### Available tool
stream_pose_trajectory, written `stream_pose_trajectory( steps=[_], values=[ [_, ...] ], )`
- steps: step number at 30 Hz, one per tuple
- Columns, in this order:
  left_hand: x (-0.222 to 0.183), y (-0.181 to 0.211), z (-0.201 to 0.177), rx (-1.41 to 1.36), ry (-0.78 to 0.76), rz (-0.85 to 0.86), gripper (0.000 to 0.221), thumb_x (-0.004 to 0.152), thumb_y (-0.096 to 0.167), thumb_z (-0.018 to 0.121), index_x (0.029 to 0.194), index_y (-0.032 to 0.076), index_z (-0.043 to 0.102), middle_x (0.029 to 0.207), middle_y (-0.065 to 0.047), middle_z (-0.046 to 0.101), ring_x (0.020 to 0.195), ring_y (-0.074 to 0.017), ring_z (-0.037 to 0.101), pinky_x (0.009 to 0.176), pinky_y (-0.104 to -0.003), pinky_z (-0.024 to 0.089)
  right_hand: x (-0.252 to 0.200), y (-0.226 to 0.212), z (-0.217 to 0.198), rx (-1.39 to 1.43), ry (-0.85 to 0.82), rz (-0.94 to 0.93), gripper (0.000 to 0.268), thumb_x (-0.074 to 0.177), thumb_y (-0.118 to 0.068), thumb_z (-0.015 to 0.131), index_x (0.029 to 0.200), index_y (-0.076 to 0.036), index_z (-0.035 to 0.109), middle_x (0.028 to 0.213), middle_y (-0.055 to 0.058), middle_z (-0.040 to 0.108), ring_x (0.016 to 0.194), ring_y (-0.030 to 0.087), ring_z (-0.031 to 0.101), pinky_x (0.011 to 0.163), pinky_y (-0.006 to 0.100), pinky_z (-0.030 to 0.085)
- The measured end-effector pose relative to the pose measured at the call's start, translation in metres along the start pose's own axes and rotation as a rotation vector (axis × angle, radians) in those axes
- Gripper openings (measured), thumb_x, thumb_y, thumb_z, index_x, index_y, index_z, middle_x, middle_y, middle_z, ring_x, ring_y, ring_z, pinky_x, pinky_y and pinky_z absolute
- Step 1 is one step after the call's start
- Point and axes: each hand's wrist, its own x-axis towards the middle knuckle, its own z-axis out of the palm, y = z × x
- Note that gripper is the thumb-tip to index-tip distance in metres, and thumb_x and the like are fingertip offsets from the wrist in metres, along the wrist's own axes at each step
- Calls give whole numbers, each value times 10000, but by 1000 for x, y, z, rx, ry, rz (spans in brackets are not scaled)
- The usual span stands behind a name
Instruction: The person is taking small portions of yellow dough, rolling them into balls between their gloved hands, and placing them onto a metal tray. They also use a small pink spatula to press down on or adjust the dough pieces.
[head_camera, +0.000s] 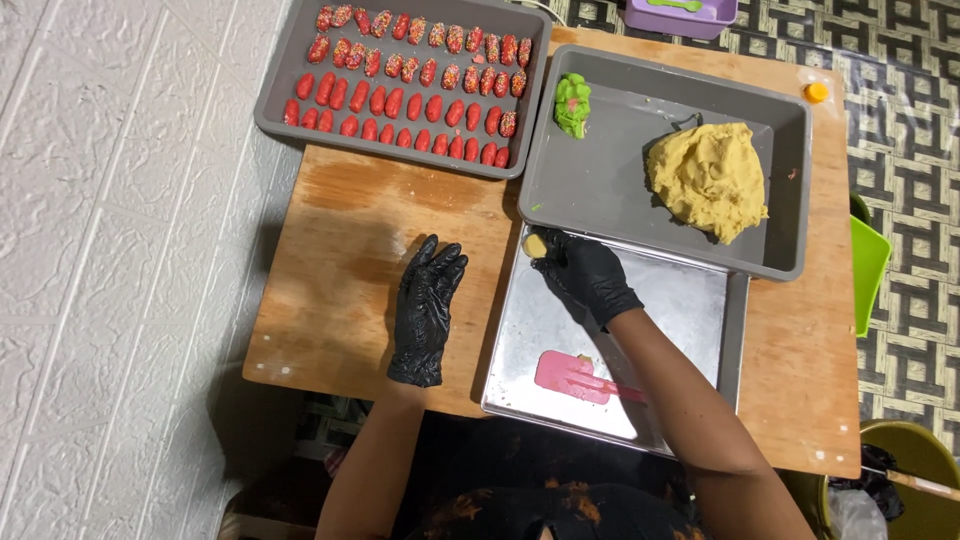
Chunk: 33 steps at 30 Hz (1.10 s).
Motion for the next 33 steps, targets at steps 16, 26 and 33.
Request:
stream_pose_trajectory(
  steps=[16, 26, 33],
  values=[
    [1, -2, -2, -3, 12, -16, 481, 1047, 199, 451, 1501, 42, 460, 1386, -289, 584, 1275, -410, 591, 1115, -498, 462, -21, -3, -4, -13, 122, -3, 485, 838, -415, 789, 1272, -218, 702, 960, 71, 775, 938, 313, 740, 827, 445, 611],
    [0, 0, 1, 16, 1, 11, 465, 1055, 174, 432, 1493, 22, 465, 1392, -294, 576, 1289, -420, 573, 1122, -516, 451, -40, 3, -4, -181, 339, -498, 135, 913, -294, 690, 983, -259, 800, 984, 7, 788, 924, 240, 744, 723, 348, 604],
    [2, -3, -3, 0, -14, 28, 465, 1049, 160, 438, 1487, 6, 463, 1391, -302, 571, 1291, -435, 564, 1125, -535, 448, -25, 25, 22, -374, 482, -561, 167, 984, -335, 625, 991, -327, 792, 891, 19, 747, 784, 248, 716, 603, 352, 581]
  ],
)
